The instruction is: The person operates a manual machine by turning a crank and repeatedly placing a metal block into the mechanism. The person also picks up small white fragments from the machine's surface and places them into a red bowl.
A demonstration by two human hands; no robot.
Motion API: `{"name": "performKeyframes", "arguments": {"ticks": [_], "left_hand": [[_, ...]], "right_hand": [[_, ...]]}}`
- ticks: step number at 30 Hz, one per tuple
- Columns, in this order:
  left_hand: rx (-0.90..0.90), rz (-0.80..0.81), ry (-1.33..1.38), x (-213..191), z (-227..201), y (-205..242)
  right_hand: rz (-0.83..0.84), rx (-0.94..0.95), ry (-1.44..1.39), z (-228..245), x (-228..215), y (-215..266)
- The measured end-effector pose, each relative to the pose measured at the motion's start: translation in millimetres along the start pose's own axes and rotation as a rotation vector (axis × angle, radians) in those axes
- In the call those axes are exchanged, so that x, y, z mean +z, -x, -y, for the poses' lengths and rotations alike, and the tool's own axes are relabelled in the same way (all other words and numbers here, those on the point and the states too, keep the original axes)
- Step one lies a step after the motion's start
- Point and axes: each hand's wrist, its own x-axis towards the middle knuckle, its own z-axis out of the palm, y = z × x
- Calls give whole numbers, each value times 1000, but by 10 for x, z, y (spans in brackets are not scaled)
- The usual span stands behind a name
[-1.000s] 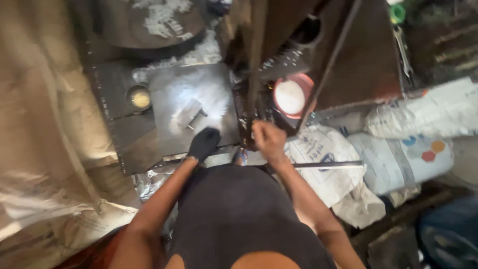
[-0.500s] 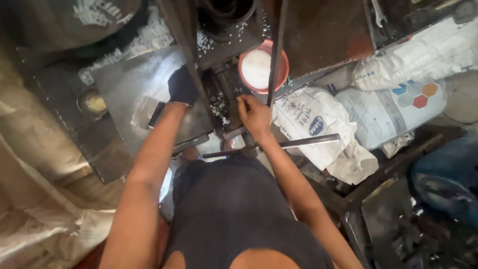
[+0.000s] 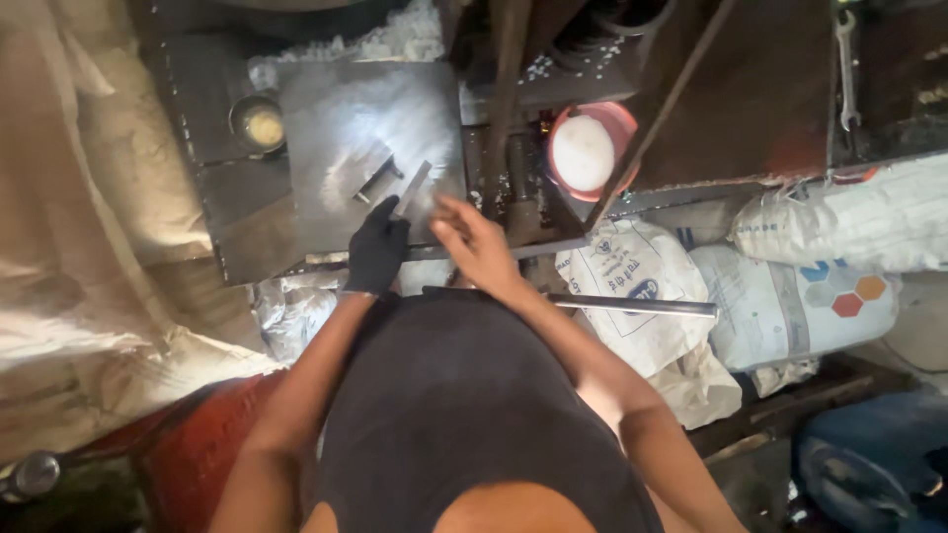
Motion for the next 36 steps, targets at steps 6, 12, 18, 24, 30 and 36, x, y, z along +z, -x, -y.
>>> {"name": "performKeyframes", "arguments": {"ticks": [6,12,18,24,30,36], "left_hand": [[234,-253,-184,-397,487,-83],[70,163,96,-746,445,-797],[229,361,-207,-883,172,-1020],[69,118,-350,-537,-16,-907],[183,176,-299,-282,-233,-1299],[157,268,-236,224,-661,-1737]], "right_hand": [[30,432,39,-540,459,-736],[-8,604,-389,-839,859,-823],[-174,623,-614,-758,1123,-832],[-76,251,-209,-313,476,-265],[-548,-56,363,-10,-499,203],[-696,-30,772,-235,-899,21]]}}
